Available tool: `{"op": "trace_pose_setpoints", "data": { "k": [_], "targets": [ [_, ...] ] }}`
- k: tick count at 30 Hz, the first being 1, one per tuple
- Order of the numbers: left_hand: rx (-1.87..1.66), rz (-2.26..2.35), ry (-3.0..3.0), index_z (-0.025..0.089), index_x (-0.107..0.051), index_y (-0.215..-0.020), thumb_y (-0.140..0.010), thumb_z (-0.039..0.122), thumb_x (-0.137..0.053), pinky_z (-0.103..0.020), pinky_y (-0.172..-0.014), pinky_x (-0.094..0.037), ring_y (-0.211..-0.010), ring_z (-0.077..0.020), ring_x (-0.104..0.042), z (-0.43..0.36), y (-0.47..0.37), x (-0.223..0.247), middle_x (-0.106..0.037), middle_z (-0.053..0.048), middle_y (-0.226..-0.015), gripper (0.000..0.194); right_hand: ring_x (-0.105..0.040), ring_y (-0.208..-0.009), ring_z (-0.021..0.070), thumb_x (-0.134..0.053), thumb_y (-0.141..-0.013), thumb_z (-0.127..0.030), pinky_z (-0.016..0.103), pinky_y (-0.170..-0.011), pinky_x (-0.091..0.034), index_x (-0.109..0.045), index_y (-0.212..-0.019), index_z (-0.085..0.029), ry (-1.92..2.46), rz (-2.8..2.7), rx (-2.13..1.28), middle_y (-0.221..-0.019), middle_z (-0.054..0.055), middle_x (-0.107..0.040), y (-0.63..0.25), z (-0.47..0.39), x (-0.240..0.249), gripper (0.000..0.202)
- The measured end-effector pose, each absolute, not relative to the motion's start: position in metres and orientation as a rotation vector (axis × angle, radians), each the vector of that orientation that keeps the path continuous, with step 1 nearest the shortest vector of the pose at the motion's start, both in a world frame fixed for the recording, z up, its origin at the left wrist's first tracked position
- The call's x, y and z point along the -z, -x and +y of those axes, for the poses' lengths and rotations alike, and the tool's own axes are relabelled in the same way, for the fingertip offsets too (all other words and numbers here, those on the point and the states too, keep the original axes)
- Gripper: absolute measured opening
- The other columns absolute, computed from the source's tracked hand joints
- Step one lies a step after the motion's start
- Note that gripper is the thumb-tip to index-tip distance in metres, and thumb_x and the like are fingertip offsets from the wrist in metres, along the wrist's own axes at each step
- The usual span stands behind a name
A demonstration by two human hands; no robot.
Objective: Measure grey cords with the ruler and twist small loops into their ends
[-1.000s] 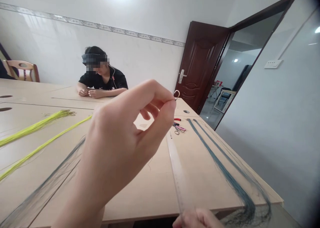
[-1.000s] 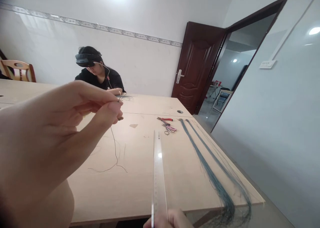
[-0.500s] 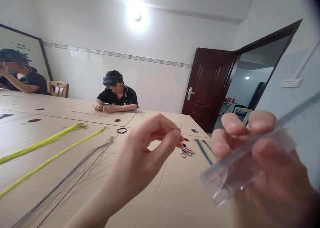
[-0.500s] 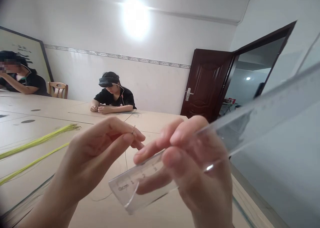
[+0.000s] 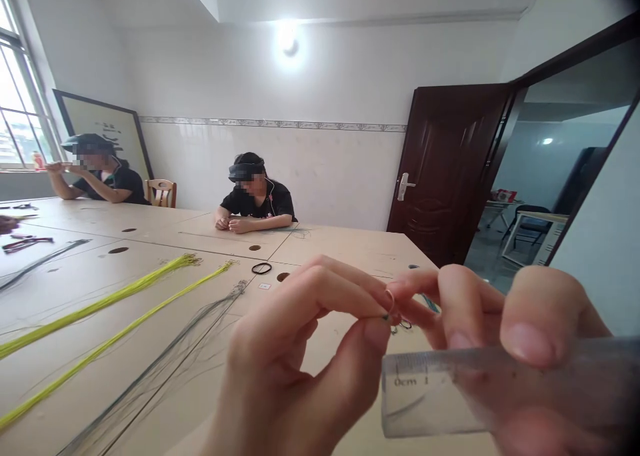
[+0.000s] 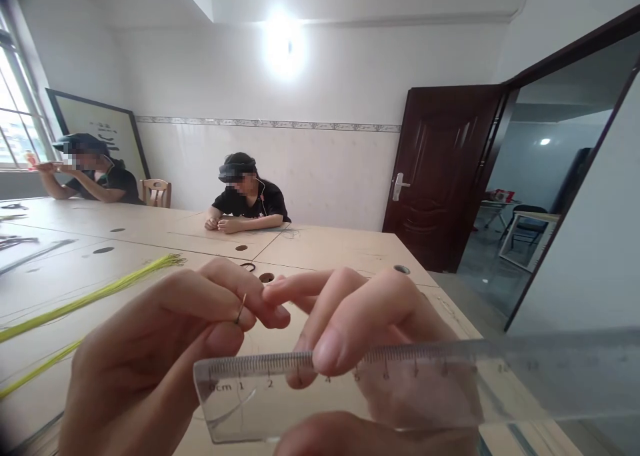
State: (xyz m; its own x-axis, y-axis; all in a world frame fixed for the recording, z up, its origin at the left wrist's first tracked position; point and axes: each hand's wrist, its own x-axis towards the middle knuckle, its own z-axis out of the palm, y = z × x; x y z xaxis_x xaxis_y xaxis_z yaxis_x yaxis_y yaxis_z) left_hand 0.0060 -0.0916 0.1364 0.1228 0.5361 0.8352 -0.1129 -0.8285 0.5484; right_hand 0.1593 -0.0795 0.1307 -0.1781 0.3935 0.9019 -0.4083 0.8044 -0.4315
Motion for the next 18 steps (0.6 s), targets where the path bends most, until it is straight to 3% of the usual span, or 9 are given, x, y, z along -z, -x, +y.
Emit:
{"op": "trace_pose_setpoints", "data": {
  "k": [3, 18],
  "targets": [
    [-1.768, 0.375, -1.878, 0.019, -0.059, -0.08, -0.084, 0.004, -0.054, -0.015, -0.069, -0.054, -0.077, -0.0081, -0.062, -0.095, -0.008, -0.136, -0.061, 0.004, -0.081, 0.016, -0.06, -0.083, 0.0155, -0.071, -0.077, -0.025, 0.033, -0.09, -0.051, -0.059, -0.088, -0.024, 0.02, -1.47, -0.814, -0.072, -0.003, -0.056, -0.153, -0.088, -0.13, 0.017],
    [-1.772, 0.429, -2.054, 0.023, -0.058, -0.086, -0.088, 0.012, -0.053, -0.015, -0.08, -0.053, -0.075, -0.0059, -0.055, -0.091, -0.001, -0.129, -0.059, 0.005, -0.085, 0.012, -0.06, -0.094, 0.0142, -0.065, -0.081, -0.016, 0.028, -0.087, -0.052, -0.055, -0.085, -0.024, 0.121, -1.453, -0.958, -0.072, -0.002, -0.058, -0.156, -0.094, -0.128, 0.013]
  ]
}}
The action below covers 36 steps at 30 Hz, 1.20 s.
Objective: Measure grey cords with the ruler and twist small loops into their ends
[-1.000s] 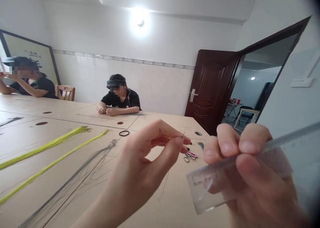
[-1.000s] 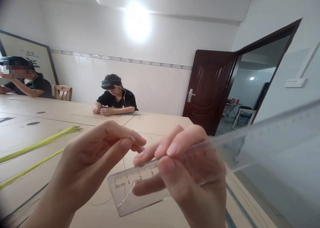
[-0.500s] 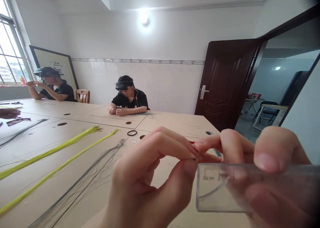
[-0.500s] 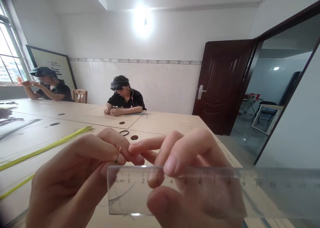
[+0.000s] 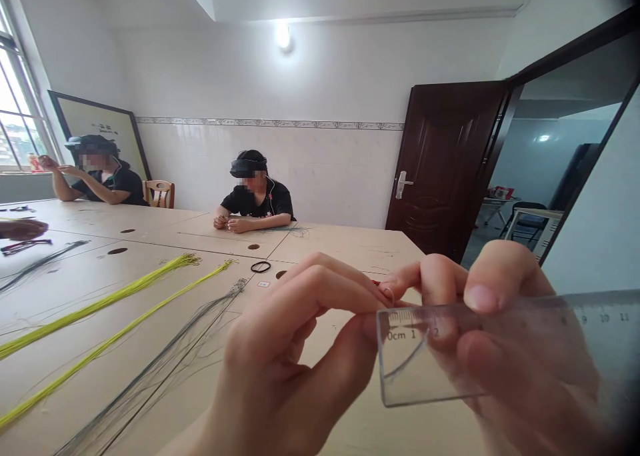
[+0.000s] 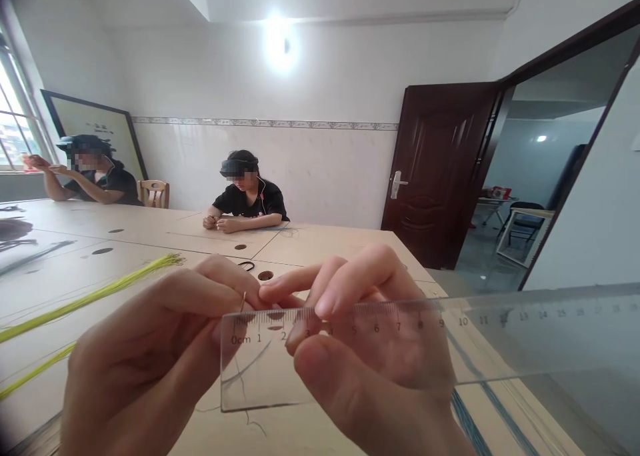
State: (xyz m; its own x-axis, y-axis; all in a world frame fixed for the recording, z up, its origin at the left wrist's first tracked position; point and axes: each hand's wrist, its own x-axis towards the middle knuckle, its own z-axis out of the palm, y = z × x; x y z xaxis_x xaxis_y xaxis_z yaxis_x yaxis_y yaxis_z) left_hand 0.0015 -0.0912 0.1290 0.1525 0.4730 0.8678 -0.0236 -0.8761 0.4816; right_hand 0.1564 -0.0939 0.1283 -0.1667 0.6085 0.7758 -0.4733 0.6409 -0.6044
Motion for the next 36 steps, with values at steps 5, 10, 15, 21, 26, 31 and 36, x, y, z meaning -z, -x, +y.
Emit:
{"op": "trace_pose_setpoints", "data": {
  "k": [5, 10, 15, 21, 26, 31, 36],
  "targets": [
    [-1.764, 0.412, -2.071, 0.023, -0.058, -0.088, -0.087, 0.01, -0.052, -0.015, -0.073, -0.053, -0.079, -0.0073, -0.055, -0.0907, -0.001, -0.1273, -0.06, 0.004, -0.087, 0.014, -0.061, -0.093, 0.0141, -0.064, -0.081, -0.014, 0.028, -0.087, -0.052, -0.056, -0.084, -0.023, 0.101, -1.48, -0.963, -0.072, -0.002, -0.058, -0.1566, -0.0933, -0.1312, 0.013],
    [-1.756, 0.409, -2.061, 0.023, -0.058, -0.088, -0.088, 0.011, -0.052, -0.014, -0.07, -0.052, -0.079, -0.0076, -0.055, -0.0916, -0.0008, -0.1256, -0.059, 0.003, -0.086, 0.013, -0.061, -0.091, 0.0134, -0.064, -0.08, -0.011, 0.029, -0.088, -0.052, -0.056, -0.084, -0.023, 0.071, -1.465, -0.99, -0.073, -0.003, -0.057, -0.1557, -0.0921, -0.1322, 0.015],
    [-1.744, 0.388, -2.057, 0.023, -0.058, -0.089, -0.088, 0.011, -0.052, -0.014, -0.074, -0.052, -0.081, -0.0074, -0.056, -0.0911, -0.001, -0.127, -0.059, 0.003, -0.086, 0.013, -0.06, -0.092, 0.0131, -0.064, -0.081, -0.012, 0.029, -0.088, -0.051, -0.056, -0.083, -0.023, 0.08, -1.465, -0.982, -0.073, -0.003, -0.057, -0.1557, -0.0923, -0.1311, 0.014],
    [-1.773, 0.421, -2.035, 0.022, -0.059, -0.084, -0.087, 0.01, -0.053, -0.016, -0.073, -0.052, -0.076, -0.0079, -0.055, -0.0922, -0.0025, -0.1288, -0.058, 0.003, -0.082, 0.014, -0.06, -0.092, 0.0133, -0.064, -0.081, -0.014, 0.028, -0.086, -0.051, -0.055, -0.083, -0.024, 0.092, -1.477, -0.973, -0.071, -0.003, -0.055, -0.1554, -0.0913, -0.1298, 0.013],
    [-1.779, 0.404, -2.032, 0.022, -0.06, -0.084, -0.085, 0.007, -0.053, -0.019, -0.071, -0.053, -0.077, -0.0101, -0.056, -0.0929, -0.0023, -0.1293, -0.059, 0.001, -0.081, 0.017, -0.06, -0.093, 0.0134, -0.065, -0.08, -0.014, 0.028, -0.086, -0.051, -0.056, -0.083, -0.025, 0.09, -1.464, -0.995, -0.07, -0.003, -0.055, -0.155, -0.0909, -0.1307, 0.014],
    [-1.782, 0.391, -2.004, 0.022, -0.06, -0.085, -0.085, 0.007, -0.053, -0.018, -0.07, -0.053, -0.077, -0.0094, -0.056, -0.0934, -0.0025, -0.1287, -0.06, 0.002, -0.081, 0.018, -0.06, -0.092, 0.0137, -0.066, -0.08, -0.015, 0.029, -0.087, -0.05, -0.056, -0.083, -0.025, 0.097, -1.465, -0.99, -0.071, -0.003, -0.055, -0.1559, -0.091, -0.1305, 0.013],
    [-1.765, 0.403, -2.005, 0.023, -0.06, -0.085, -0.085, 0.006, -0.053, -0.017, -0.07, -0.054, -0.076, -0.0091, -0.056, -0.0936, -0.0032, -0.1292, -0.06, 0.002, -0.081, 0.018, -0.06, -0.092, 0.0128, -0.065, -0.08, -0.013, 0.027, -0.086, -0.051, -0.057, -0.083, -0.024, 0.073, -1.466, -1.002, -0.071, -0.003, -0.055, -0.1548, -0.0899, -0.1308, 0.014]
  ]
}}
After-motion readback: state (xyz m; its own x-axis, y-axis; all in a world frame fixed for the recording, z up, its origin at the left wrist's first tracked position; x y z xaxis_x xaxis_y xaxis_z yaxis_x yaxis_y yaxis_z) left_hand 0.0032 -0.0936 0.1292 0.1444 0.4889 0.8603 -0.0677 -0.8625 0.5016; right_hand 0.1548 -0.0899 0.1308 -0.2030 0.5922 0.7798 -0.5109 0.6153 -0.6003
